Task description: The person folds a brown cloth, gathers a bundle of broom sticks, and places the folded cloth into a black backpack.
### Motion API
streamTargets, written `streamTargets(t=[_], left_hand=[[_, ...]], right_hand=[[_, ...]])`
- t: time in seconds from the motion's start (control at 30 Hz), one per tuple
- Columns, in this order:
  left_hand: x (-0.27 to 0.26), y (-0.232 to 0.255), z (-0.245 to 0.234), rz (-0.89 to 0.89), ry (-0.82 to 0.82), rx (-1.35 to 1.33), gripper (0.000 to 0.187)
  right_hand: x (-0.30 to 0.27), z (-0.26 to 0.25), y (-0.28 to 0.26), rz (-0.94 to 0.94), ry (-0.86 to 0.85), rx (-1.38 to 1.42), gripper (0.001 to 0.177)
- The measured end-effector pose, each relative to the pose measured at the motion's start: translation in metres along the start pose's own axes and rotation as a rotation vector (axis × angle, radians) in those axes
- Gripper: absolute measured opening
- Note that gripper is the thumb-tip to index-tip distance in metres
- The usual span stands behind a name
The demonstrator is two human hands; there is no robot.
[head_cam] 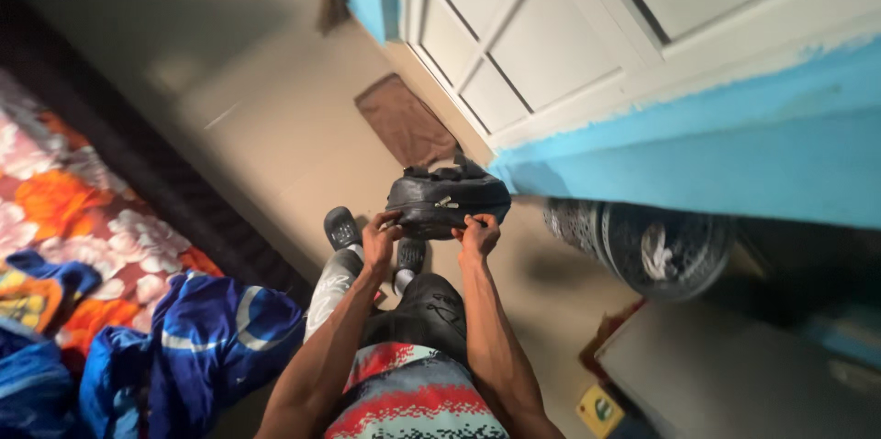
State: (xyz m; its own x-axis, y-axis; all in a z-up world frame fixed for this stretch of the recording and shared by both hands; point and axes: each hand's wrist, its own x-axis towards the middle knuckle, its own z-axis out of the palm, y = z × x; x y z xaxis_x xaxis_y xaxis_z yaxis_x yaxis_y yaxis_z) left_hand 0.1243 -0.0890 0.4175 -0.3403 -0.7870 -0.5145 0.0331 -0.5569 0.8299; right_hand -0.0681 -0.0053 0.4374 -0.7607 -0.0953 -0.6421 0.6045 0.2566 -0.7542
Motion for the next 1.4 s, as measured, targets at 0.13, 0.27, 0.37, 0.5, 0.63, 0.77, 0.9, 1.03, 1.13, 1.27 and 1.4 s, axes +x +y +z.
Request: streamTargets(t=[0.13, 0.27, 0.37, 0.5, 0.63, 0.77, 0.9, 1.03, 1.13, 1.27, 1.4], left_hand=[[-0.002, 0.045, -0.036, -0.073, 0.113, 0.068, 0.040], [0.009, 0.086, -0.073, -0.046, 0.177, -0.056, 0.038], [0.025, 0.116, -0.106, -0.021, 0.251, -0.102, 0.035], [0.044, 0.151, -0.165, 0.050, 0.319, -0.146, 0.034], [0.051, 0.181, -0.222, 0.133, 0.348, -0.206, 0.034], [0.055, 0.226, -0.277, 0.147, 0.388, -0.234, 0.034], [0.067, 0.265, -0.320, 0.222, 0.451, -0.286, 0.034], [0.081, 0.301, -0.353, 0.246, 0.518, -0.365, 0.029], [0.085, 0.331, -0.368, 0.254, 0.639, -0.209, 0.027], [0.107, 0.372, -0.384, 0.269, 0.702, -0.254, 0.022], [0.135, 0.414, -0.399, 0.267, 0.721, -0.275, 0.024]], right_hand=[[-0.024, 0.043, -0.003, 0.028, -0.098, 0.041, 0.010], [-0.053, 0.095, -0.010, 0.075, -0.204, 0.059, 0.012], [-0.081, 0.144, -0.015, 0.050, -0.282, 0.045, 0.008], [-0.122, 0.221, -0.020, 0.031, -0.360, 0.002, 0.010], [-0.153, 0.291, -0.015, 0.048, -0.439, 0.005, 0.009], [-0.182, 0.355, -0.004, 0.027, -0.518, -0.042, 0.009], [-0.212, 0.416, -0.006, 0.000, -0.580, -0.090, 0.008], [-0.250, 0.467, -0.021, -0.042, -0.671, -0.087, 0.006], [-0.279, 0.500, -0.038, -0.061, -0.718, -0.119, 0.004], [-0.299, 0.545, -0.053, -0.063, -0.771, -0.134, 0.003], [-0.295, 0.597, -0.060, -0.072, -0.793, -0.126, 0.003]])
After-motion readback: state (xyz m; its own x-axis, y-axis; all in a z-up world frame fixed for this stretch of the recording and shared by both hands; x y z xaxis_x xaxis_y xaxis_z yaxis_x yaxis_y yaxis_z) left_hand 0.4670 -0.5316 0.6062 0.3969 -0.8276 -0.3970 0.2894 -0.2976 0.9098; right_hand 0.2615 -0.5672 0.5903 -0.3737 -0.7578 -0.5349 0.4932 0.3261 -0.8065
